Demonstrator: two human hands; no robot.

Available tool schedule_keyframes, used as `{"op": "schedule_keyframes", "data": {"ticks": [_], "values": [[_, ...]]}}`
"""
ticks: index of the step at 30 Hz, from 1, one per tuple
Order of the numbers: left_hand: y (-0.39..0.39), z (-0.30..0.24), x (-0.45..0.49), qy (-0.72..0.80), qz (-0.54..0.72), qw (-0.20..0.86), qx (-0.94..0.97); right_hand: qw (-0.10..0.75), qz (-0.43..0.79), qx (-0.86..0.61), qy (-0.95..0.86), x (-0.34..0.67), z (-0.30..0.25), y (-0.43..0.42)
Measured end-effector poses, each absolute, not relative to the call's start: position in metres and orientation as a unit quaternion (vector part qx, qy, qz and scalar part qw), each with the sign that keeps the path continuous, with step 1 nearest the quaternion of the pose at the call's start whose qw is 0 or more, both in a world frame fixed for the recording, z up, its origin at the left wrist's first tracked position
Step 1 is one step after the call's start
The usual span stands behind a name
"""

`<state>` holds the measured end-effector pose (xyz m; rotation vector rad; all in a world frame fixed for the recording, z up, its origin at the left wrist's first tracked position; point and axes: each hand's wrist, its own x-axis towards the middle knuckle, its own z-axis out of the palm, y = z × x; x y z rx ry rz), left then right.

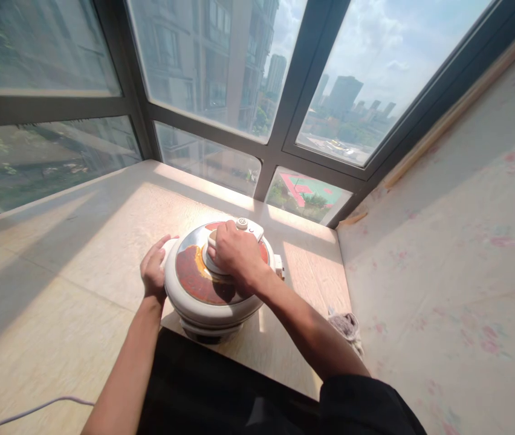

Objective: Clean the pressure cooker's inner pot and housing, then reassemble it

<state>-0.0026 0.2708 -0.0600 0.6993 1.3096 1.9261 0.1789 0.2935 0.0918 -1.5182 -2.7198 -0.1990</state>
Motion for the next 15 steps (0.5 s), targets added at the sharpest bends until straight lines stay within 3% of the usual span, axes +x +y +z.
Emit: {"op": "schedule_keyframes", "data": {"ticks": [15], "values": [[0.269,-0.056,-0.001,0.499,0.747,0.351,0.263,0.004,-0.076,-0.358,-0.931,0.195,0.087,0.316]]}}
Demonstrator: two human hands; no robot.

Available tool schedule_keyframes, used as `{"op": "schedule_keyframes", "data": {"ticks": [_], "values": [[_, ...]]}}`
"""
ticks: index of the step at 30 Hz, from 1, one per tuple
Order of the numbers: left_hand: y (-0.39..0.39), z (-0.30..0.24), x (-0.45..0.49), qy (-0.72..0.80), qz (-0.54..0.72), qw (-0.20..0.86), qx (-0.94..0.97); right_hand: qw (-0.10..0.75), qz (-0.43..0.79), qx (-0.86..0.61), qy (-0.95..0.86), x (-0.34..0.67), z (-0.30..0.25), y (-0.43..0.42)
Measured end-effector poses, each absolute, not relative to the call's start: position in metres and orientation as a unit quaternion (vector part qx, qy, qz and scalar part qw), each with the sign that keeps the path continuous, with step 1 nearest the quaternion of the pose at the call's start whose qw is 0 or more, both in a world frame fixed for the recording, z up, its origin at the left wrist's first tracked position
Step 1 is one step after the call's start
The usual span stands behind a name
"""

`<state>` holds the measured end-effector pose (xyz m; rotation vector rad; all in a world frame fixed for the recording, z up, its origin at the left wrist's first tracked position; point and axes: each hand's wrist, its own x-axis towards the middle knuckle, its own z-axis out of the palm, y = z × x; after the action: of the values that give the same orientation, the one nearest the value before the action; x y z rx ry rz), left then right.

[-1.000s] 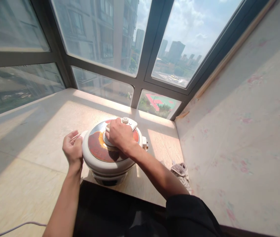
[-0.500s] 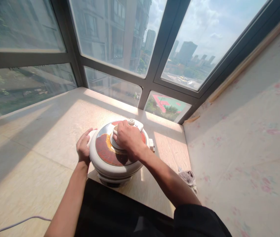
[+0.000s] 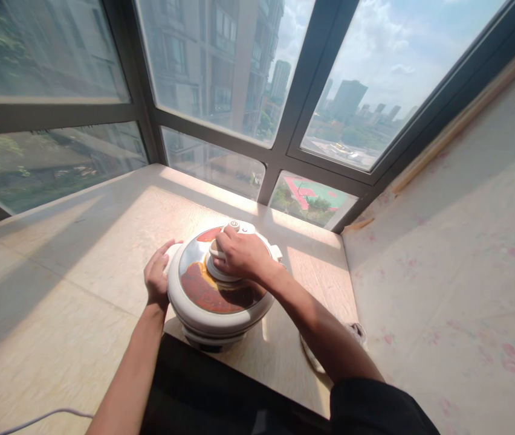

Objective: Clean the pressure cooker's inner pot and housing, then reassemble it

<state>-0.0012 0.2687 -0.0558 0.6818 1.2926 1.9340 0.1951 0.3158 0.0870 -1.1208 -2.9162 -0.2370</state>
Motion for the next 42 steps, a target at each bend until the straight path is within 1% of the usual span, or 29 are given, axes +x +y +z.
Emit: {"op": "schedule_keyframes", "data": {"ticks": [5,13,18,26,28,30,32,34,36,38,40,42], "values": [[0.268,-0.054,-0.001,0.494,0.754,0.353,0.252,0.023,-0.087,-0.314,-0.945,0.198,0.084,0.322],[0.266,-0.05,0.0,0.492,0.758,0.348,0.25,0.029,-0.083,-0.307,-0.948,0.201,0.084,0.323],[0.266,-0.049,-0.002,0.499,0.751,0.357,0.245,0.018,-0.078,-0.306,-0.949,0.202,0.091,0.322],[0.268,-0.051,0.0,0.486,0.764,0.358,0.23,0.053,-0.055,-0.324,-0.943,0.205,0.095,0.319],[0.268,-0.05,0.001,0.492,0.764,0.353,0.223,0.086,-0.037,-0.315,-0.944,0.213,0.097,0.32],[0.268,-0.049,0.002,0.497,0.763,0.353,0.214,0.14,0.003,-0.303,-0.943,0.229,0.095,0.319],[0.267,-0.048,0.001,0.493,0.765,0.361,0.205,0.21,0.062,-0.305,-0.927,0.254,0.085,0.314],[0.266,-0.048,0.0,0.483,0.765,0.38,0.194,0.29,0.124,-0.345,-0.884,0.285,0.066,0.303],[0.264,-0.049,0.0,0.471,0.763,0.404,0.182,0.382,0.181,-0.43,-0.798,0.316,0.038,0.29],[0.263,-0.051,0.002,0.468,0.763,0.411,0.173,0.472,0.236,-0.517,-0.674,0.34,0.007,0.275],[0.261,-0.053,0.006,0.463,0.765,0.414,0.173,0.511,0.307,-0.562,-0.573,0.349,-0.022,0.262],[0.259,-0.055,0.011,0.451,0.76,0.432,0.179,0.52,0.375,-0.561,-0.523,0.341,-0.043,0.254]]}}
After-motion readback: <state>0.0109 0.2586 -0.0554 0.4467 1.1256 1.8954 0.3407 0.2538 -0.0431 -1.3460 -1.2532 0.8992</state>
